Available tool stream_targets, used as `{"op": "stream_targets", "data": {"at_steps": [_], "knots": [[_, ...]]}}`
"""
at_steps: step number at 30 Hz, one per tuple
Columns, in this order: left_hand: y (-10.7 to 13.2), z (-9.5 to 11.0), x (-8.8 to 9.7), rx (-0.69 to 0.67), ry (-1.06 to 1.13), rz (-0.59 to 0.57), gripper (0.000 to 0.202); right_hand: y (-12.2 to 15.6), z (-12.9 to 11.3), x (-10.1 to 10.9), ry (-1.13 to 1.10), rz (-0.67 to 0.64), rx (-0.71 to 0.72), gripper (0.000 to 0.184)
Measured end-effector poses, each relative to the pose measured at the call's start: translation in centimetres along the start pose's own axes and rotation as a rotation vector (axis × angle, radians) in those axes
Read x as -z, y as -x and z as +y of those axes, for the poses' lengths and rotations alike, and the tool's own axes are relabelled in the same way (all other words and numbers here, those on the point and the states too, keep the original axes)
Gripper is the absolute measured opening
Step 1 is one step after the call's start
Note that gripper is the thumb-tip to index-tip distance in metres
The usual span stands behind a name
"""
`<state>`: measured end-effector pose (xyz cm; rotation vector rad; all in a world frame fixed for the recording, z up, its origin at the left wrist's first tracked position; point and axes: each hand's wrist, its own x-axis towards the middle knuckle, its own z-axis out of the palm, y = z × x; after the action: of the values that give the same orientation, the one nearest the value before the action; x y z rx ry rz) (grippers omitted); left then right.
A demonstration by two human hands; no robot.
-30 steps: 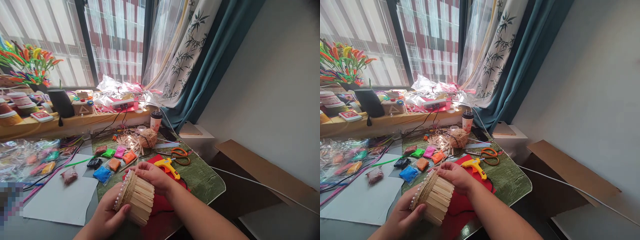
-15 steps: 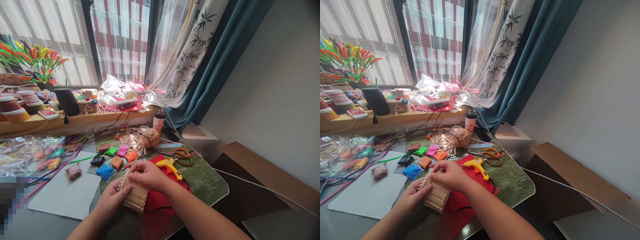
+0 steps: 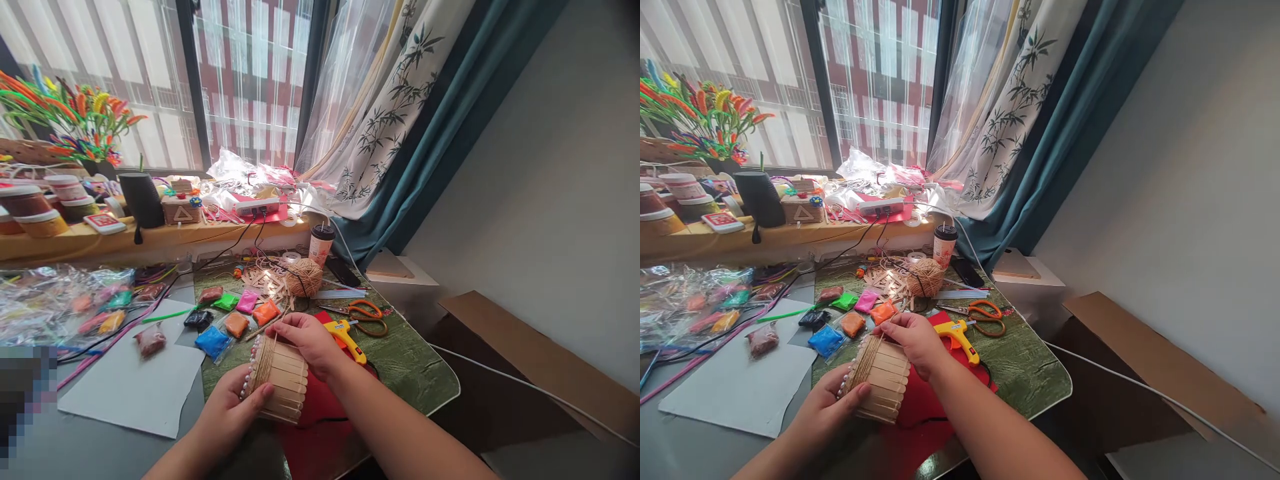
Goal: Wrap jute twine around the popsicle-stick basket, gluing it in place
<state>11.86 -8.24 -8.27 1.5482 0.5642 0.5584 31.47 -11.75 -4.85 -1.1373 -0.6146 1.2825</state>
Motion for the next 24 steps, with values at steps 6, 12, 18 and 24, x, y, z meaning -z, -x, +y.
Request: {"op": "stream_targets", "data": {"at_steps": [6, 12, 18, 24], "knots": [[-0.1, 0.0, 0.3, 0.012, 0.05, 0.001, 0.042, 0.2, -0.2, -0.3, 0.038, 0.044, 0.078, 0.041], [0.2, 0.2, 0.6, 0.058, 0.072, 0.028, 0.048, -0.6, 0.8, 1.1, 0.002, -0.099, -0.116, 0.042], [0.1, -0.1, 0.7, 0.055, 0.047, 0.029, 0.051, -0.9, 2.6, 1.7, -0.172, -0.114, -0.163, 0.041], [0.5, 0.0, 0.7, -0.044, -0.156, 0.082, 0.047, -0.1, 3.2, 1.4, -0.309, -0.142, -0.18, 0.043]]}}
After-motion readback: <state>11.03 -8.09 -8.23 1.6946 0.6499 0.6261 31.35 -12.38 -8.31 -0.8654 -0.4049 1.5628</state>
